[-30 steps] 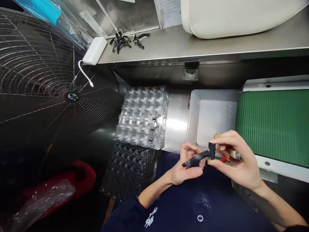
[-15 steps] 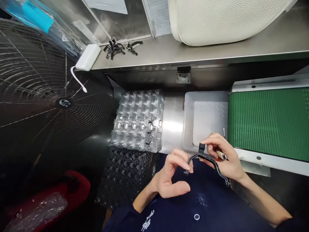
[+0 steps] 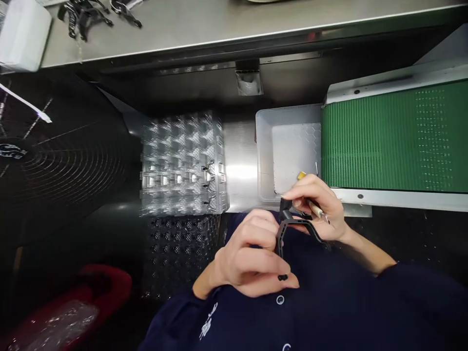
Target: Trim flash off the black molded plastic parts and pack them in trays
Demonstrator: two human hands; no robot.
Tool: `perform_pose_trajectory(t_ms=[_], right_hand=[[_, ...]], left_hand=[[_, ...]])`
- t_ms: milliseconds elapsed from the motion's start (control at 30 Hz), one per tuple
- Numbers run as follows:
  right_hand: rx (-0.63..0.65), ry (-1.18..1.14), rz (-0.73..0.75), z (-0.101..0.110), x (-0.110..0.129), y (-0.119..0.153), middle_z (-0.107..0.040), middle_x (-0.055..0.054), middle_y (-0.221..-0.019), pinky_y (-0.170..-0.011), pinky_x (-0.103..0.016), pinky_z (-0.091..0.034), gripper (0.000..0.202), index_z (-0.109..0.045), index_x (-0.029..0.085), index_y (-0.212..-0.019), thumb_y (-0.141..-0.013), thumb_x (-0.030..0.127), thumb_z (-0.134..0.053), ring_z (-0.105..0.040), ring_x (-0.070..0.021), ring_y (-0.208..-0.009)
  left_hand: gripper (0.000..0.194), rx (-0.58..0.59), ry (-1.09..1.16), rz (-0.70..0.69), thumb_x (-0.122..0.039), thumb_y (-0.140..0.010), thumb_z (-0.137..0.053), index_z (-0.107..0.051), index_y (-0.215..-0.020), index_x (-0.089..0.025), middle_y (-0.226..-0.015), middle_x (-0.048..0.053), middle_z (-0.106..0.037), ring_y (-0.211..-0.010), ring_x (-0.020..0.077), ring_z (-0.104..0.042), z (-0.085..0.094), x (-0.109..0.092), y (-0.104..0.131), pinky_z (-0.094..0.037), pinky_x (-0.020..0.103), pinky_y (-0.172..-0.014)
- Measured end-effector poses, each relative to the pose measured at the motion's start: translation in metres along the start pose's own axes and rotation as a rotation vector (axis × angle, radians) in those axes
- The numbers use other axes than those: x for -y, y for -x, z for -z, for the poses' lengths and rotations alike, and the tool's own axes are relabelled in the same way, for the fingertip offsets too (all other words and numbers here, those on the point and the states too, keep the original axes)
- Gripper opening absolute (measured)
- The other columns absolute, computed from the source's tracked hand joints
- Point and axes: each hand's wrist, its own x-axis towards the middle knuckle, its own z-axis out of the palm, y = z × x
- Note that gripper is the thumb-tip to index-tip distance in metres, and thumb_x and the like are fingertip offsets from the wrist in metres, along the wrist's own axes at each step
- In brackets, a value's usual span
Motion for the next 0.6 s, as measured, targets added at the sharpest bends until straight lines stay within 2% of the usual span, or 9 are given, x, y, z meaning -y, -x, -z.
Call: perform_pose_trajectory(t_ms=[67,200,300,433,600], right_hand=[[-0.002,0.006,0.008,0.001,0.001,0.001,-0.07,-0.003,-0.093,-0.045,-0.021,-0.043,0.031,-0.08,0.029,-0.127,-0.098,0.038,-0.085,-0.054,-0.0106,-0.061],[0.007,0.052,0.033,0.002,0.0,0.004,-0.072,-0.005,-0.098,-0.041,-0.021,-0.037,0.031,-0.079,0.027,-0.128,-0.101,0.042,-0.081,-0.054,-0.0108,-0.062],[0.008,0.067,0.059,0.003,-0.001,0.005,-0.071,-0.005,-0.098,-0.04,-0.021,-0.035,0.033,-0.078,0.027,-0.128,-0.102,0.047,-0.079,-0.054,-0.0108,-0.062],[0.015,0.083,0.078,0.005,0.0,0.003,-0.072,-0.005,-0.097,-0.047,-0.024,-0.044,0.035,-0.078,0.029,-0.13,-0.101,0.049,-0.08,-0.061,-0.0141,-0.069],[-0.018,0.177,0.114,0.007,0.002,0.002,-0.069,-0.002,-0.084,-0.048,-0.028,-0.044,0.036,-0.08,0.03,-0.123,-0.102,0.059,-0.076,-0.055,-0.0149,-0.062]], left_hand=[[0.02,-0.039,0.074,-0.058,-0.037,-0.102,-0.08,-0.062,-0.101,-0.028,-0.08,-0.005,-0.056,-0.066,0.0139,-0.065,0.003,-0.002,-0.019,-0.06,0.034,-0.068],[0.039,-0.078,0.062,-0.054,-0.037,-0.103,-0.079,-0.049,-0.083,-0.023,-0.074,-0.008,-0.05,-0.059,0.0097,-0.062,0.005,-0.003,-0.039,-0.058,0.031,-0.064],[0.034,-0.145,0.067,-0.033,-0.035,-0.103,-0.076,-0.049,-0.086,-0.024,-0.073,-0.008,-0.051,-0.057,0.0098,-0.06,0.004,-0.003,-0.036,-0.056,0.031,-0.064],[0.018,-0.143,0.086,0.014,-0.026,-0.1,-0.073,-0.056,-0.096,-0.023,-0.075,-0.006,-0.055,-0.06,0.0136,-0.062,0.006,-0.002,-0.027,-0.057,0.035,-0.066],[0.022,-0.158,0.09,0.029,-0.031,-0.1,-0.073,-0.054,-0.091,-0.024,-0.072,-0.007,-0.056,-0.057,0.012,-0.061,0.006,0.001,-0.019,-0.057,0.033,-0.065]])
